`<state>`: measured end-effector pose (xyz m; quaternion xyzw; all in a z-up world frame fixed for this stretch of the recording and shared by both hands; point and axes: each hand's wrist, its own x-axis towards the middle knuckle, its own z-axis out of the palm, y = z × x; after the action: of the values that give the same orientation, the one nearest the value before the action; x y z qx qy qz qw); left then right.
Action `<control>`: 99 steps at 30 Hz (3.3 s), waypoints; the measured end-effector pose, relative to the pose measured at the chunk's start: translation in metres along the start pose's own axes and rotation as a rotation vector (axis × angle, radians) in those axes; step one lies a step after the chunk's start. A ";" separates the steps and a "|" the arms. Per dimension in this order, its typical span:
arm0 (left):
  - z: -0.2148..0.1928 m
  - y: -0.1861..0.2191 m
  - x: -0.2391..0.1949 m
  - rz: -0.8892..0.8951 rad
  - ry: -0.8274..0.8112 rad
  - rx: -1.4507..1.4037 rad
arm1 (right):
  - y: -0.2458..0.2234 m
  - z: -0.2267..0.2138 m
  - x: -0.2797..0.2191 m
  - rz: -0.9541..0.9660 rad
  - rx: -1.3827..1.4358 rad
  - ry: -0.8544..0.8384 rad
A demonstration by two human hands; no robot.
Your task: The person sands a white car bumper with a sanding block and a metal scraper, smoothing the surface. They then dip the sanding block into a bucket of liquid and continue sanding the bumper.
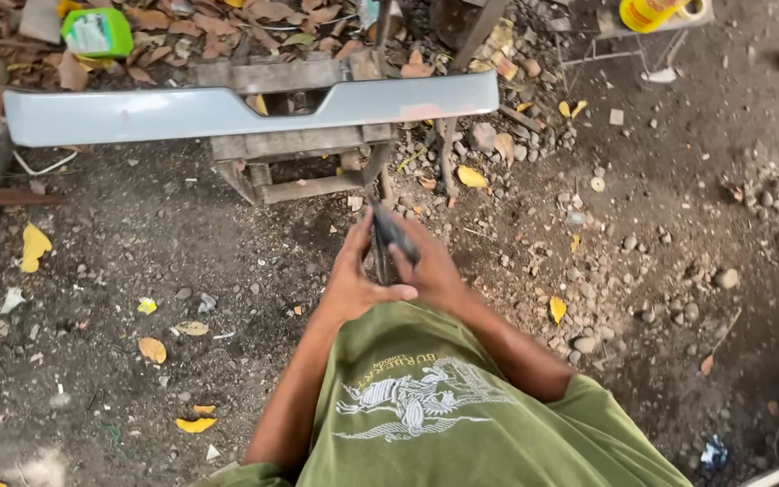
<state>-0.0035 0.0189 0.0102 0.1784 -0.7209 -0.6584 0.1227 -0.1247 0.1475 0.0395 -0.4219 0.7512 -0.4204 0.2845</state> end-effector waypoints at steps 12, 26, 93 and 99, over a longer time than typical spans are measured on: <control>-0.024 -0.057 0.024 -0.151 0.220 -0.725 | 0.051 0.010 -0.025 0.187 0.314 0.232; 0.063 0.032 0.059 0.118 0.044 -0.869 | 0.049 -0.052 0.009 -0.392 -0.348 0.150; 0.608 0.037 0.607 -0.242 -0.121 -0.123 | 0.454 -0.698 -0.062 0.124 0.806 0.975; 0.688 0.068 0.589 -0.352 -0.499 -0.261 | 0.472 -0.742 -0.044 0.100 0.833 1.192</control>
<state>-0.8271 0.4003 -0.0270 0.1164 -0.5965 -0.7796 -0.1514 -0.8698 0.6137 -0.0095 0.0568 0.5747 -0.8162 -0.0174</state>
